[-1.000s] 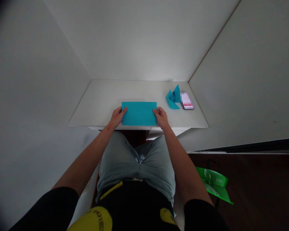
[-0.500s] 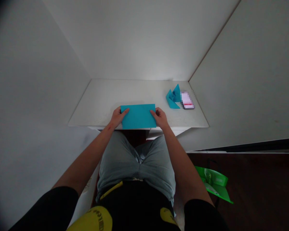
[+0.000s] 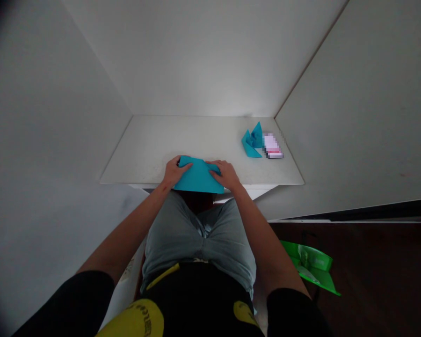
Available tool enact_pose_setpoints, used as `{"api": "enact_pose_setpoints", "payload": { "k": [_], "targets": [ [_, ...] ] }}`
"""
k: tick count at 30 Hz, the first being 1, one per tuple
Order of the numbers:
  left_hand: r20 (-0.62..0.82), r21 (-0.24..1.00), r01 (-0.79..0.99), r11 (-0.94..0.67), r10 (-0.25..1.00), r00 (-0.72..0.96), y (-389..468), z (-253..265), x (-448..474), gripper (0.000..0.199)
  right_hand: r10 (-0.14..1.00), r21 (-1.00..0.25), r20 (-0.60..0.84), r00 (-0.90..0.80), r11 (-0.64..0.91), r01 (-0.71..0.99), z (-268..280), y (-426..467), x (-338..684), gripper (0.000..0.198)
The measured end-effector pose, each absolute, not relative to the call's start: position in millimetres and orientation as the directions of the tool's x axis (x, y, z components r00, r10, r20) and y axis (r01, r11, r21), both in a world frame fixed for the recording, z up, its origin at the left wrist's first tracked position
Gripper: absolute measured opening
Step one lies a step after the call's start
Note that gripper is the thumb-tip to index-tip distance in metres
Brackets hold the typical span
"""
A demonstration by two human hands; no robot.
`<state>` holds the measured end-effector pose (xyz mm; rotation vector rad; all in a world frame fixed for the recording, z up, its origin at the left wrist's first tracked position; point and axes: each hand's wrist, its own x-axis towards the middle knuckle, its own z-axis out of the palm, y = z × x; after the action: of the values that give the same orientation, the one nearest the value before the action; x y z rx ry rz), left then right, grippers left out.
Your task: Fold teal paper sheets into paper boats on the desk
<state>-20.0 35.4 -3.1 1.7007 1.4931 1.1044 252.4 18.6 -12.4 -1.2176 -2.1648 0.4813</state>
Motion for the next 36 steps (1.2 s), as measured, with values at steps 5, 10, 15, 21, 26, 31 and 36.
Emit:
{"api": "enact_pose_setpoints", "payload": {
  "k": [5, 10, 15, 21, 26, 31, 36],
  "targets": [
    [0.187, 0.797, 0.56, -0.225, 0.974, 0.125, 35.3, -6.9, -20.6, 0.035, 0.864, -0.466, 0.277, -0.419, 0.503, 0.728, -5.3, 13.5, 247.4, 0.046],
    [0.256, 0.64, 0.617, -0.457, 0.884, 0.39, 25.2, -6.4, -18.8, 0.038, 0.866, -0.428, 0.248, -0.433, 0.499, 0.754, -7.4, 13.2, 247.6, 0.05],
    [0.2, 0.354, 0.701, -0.619, 0.782, 0.59, -4.0, -10.4, -8.8, 0.06, 0.871, -0.428, 0.247, -0.424, 0.491, 0.759, -7.5, 12.9, 246.8, 0.052],
    [0.165, 0.262, 0.762, -0.593, 0.805, 0.57, -15.4, -15.8, 2.4, 0.077, 0.825, -0.376, 0.247, -0.508, 0.565, 0.734, -4.0, 1.1, 243.9, 0.053],
    [0.171, 0.329, 0.791, -0.515, 0.857, 0.486, 1.9, -7.7, 8.5, 0.059, 0.797, -0.274, 0.215, -0.565, 0.604, 0.748, -8.3, -2.1, 242.3, 0.051],
    [0.218, 0.331, 0.791, -0.514, 0.858, 0.466, 23.7, -4.6, 9.5, 0.054, 0.832, -0.255, 0.204, -0.516, 0.554, 0.792, -12.9, 3.9, 241.9, 0.052],
    [0.202, 0.302, 0.773, -0.558, 0.83, 0.521, 26.8, -15.9, 9.4, 0.063, 0.862, -0.265, 0.184, -0.472, 0.506, 0.821, -13.3, 6.6, 238.8, 0.051]
  ]
}}
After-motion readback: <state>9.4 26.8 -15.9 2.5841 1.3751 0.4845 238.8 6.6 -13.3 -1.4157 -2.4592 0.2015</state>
